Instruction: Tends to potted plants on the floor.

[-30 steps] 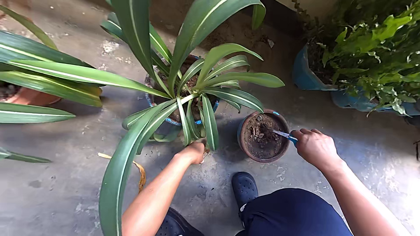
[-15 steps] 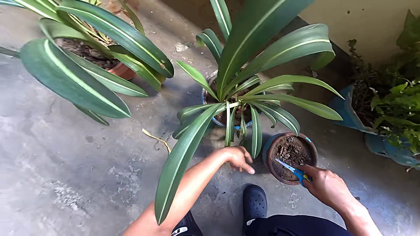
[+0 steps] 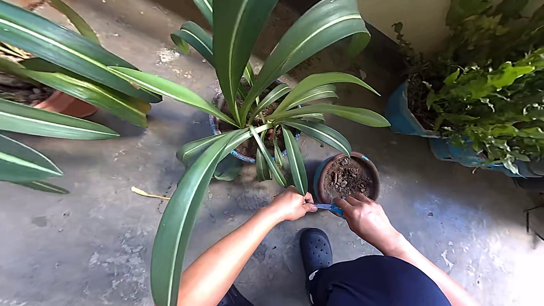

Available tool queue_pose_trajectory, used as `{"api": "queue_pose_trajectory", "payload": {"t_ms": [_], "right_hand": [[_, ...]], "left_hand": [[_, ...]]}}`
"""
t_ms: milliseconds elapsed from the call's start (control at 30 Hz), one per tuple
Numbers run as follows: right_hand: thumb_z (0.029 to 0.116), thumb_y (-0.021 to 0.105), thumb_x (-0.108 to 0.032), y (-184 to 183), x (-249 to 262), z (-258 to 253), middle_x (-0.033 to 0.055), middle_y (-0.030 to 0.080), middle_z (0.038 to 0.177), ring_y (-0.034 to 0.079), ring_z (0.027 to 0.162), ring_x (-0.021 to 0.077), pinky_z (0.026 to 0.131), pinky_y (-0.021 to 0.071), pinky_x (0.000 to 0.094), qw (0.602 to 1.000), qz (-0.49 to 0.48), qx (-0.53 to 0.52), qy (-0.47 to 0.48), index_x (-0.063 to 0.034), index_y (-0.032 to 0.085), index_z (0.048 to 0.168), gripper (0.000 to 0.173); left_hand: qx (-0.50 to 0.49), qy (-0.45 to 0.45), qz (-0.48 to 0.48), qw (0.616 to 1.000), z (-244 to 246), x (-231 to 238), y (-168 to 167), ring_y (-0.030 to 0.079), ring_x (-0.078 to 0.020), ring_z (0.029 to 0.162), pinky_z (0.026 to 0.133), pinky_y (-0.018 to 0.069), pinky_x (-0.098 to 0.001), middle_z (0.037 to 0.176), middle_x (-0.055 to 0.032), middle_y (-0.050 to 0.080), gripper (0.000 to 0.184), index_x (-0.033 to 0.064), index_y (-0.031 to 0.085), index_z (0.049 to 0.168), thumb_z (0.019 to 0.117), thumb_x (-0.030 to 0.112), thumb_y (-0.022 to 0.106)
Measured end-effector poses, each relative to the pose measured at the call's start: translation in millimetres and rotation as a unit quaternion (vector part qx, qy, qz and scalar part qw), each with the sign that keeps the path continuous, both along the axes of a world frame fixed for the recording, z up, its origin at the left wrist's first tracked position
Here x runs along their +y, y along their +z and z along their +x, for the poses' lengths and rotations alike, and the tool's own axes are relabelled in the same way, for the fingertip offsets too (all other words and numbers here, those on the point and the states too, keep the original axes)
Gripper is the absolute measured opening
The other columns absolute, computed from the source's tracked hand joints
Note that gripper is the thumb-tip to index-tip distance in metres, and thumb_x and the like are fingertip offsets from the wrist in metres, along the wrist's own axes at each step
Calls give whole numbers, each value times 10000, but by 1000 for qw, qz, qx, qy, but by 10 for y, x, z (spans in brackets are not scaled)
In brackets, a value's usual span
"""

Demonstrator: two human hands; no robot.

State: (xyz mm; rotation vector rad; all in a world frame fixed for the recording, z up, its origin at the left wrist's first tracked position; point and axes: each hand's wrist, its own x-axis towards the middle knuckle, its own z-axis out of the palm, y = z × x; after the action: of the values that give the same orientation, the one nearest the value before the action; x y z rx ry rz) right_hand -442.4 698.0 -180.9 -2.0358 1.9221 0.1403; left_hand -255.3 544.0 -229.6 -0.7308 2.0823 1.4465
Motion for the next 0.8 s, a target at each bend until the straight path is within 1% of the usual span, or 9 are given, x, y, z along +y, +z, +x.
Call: {"api": "queue_pose_trajectory", "payload": {"t_ms": [133, 267, 367, 467, 500, 567, 633, 733, 800], "right_hand": [[976, 497, 34, 69, 55, -77, 103, 682, 1350, 679, 1136, 402, 882, 552, 572, 998, 46, -36, 19, -231, 529, 1521, 607], [1023, 472, -52, 39, 145, -170, 56, 606, 1476, 600, 1320, 350, 1032, 505, 572, 992, -80, -87, 38, -252, 631, 1418, 470], [1047, 558, -197, -1, 145, -253, 127, 696, 1313, 668, 1207, 279, 1024, 529, 463, 963, -205, -169, -46, -108, 737, 1216, 261], [1000, 647, -441, 44, 127, -320, 116, 686, 1234, 693, 1014, 127, 869, 591, 302, 938, -90, -273, -192, -29, 645, 1311, 516], [974, 679, -458, 65, 110, -334, 54, 718, 1141, 700, 897, 74, 794, 599, 267, 917, -19, -320, -239, -50, 651, 1293, 518], [965, 721, -339, 78, 65, -335, -39, 721, 813, 643, 590, 18, 560, 561, 202, 860, 51, -402, -311, -72, 702, 1083, 292], [977, 700, -296, 121, 57, -376, -80, 682, 704, 585, 540, -25, 526, 503, 168, 862, 13, -394, -319, -82, 714, 974, 214], [957, 690, -348, 275, 17, -589, -2, 698, 719, 643, 614, 49, 604, 559, 287, 916, -126, -238, -299, -62, 741, 908, 294], [963, 677, -353, 318, -64, -768, 77, 671, 691, 633, 597, 175, 570, 511, 424, 931, -165, -128, -298, -41, 731, 893, 324]], "left_hand": [[-20, -10, -50, 998, 13, -66, 16, 681, -277, 993, 984, 487, -519, 976, -120, 725, 400, 88, 712, 1152, 1075, 427, 513], [-21, 6, -76, 997, 24, -112, 80, 676, -295, 1058, 1011, 482, -518, 1024, -136, 723, 394, 83, 717, 1144, 1081, 404, 497], [27, 2, -39, 999, 5, -73, 115, 687, -242, 895, 926, 517, -469, 905, -109, 725, 370, 58, 720, 1127, 1088, 362, 511], [73, -21, 5, 997, -75, 74, 167, 684, -252, 895, 927, 511, -486, 914, -121, 728, 377, 38, 714, 1142, 1100, 337, 487], [91, -23, 6, 996, -105, 134, 172, 694, -275, 926, 945, 509, -503, 944, -141, 733, 386, 24, 710, 1150, 1103, 326, 475], [152, 18, -12, 988, -135, 273, 100, 705, -295, 932, 941, 517, -500, 959, -168, 732, 383, -6, 710, 1124, 1098, 297, 477], [214, 117, -29, 969, -156, 404, -25, 725, -244, 884, 899, 561, -433, 952, -141, 750, 357, 4, 724, 1149, 1076, 293, 528], [230, 224, -77, 944, -213, 493, -120, 669, -199, 804, 822, 556, -385, 912, -91, 718, 372, 64, 702, 1265, 1039, 342, 600], [241, 262, -142, 924, -244, 500, -190, 654, -208, 811, 797, 554, -386, 926, -89, 703, 344, 88, 718, 1246, 1014, 327, 636]]}}
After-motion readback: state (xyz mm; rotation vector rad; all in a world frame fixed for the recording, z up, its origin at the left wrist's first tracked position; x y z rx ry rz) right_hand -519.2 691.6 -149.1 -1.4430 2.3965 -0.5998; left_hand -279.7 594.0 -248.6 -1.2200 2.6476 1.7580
